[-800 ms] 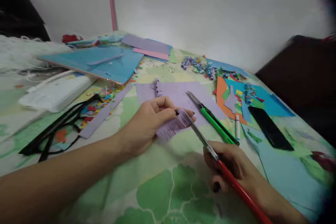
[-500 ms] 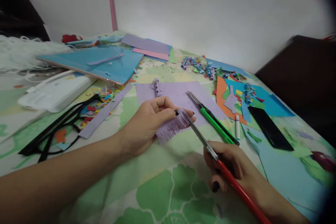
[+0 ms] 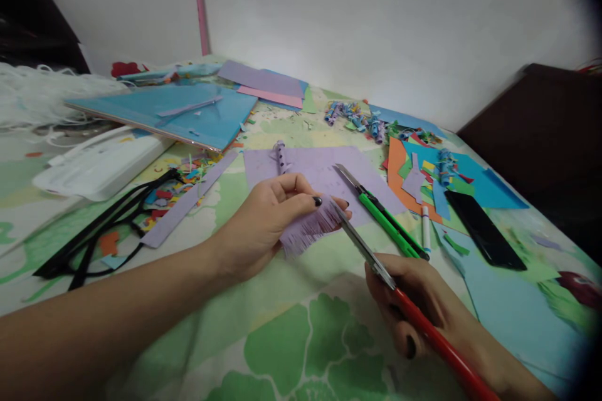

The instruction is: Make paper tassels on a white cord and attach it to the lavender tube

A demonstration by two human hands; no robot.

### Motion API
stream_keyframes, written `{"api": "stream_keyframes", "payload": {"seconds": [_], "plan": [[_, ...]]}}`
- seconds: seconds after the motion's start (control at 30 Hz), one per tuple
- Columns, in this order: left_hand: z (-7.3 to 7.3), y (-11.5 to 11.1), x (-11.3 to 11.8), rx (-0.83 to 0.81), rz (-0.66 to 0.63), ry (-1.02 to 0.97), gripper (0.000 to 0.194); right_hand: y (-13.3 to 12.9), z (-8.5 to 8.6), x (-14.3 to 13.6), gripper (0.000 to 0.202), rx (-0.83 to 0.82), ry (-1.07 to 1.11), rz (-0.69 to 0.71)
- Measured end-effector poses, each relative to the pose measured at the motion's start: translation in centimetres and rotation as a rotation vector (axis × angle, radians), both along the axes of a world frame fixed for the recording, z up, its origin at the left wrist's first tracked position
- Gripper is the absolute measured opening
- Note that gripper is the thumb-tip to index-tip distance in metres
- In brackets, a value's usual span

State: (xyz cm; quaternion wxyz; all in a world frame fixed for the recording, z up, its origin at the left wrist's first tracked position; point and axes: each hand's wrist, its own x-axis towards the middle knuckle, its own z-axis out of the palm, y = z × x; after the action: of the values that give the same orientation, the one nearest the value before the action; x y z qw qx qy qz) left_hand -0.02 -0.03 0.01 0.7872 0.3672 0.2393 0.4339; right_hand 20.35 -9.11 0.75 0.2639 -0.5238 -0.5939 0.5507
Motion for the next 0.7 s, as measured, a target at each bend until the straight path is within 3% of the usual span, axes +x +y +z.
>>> {"api": "stream_keyframes", "payload": {"seconds": [0.43, 0.7], "plan": [[-0.05, -0.10, 0.01, -0.016, 0.002, -0.005, 0.015, -0.18, 0.04, -0.21, 0.051, -0.107, 0.124, -0.031], [-0.05, -0.11, 0.02, -0.017, 0.002, 0.009, 0.016, -0.07, 0.40, -0.06, 0.047, -0.077, 0.053, 0.008]]}}
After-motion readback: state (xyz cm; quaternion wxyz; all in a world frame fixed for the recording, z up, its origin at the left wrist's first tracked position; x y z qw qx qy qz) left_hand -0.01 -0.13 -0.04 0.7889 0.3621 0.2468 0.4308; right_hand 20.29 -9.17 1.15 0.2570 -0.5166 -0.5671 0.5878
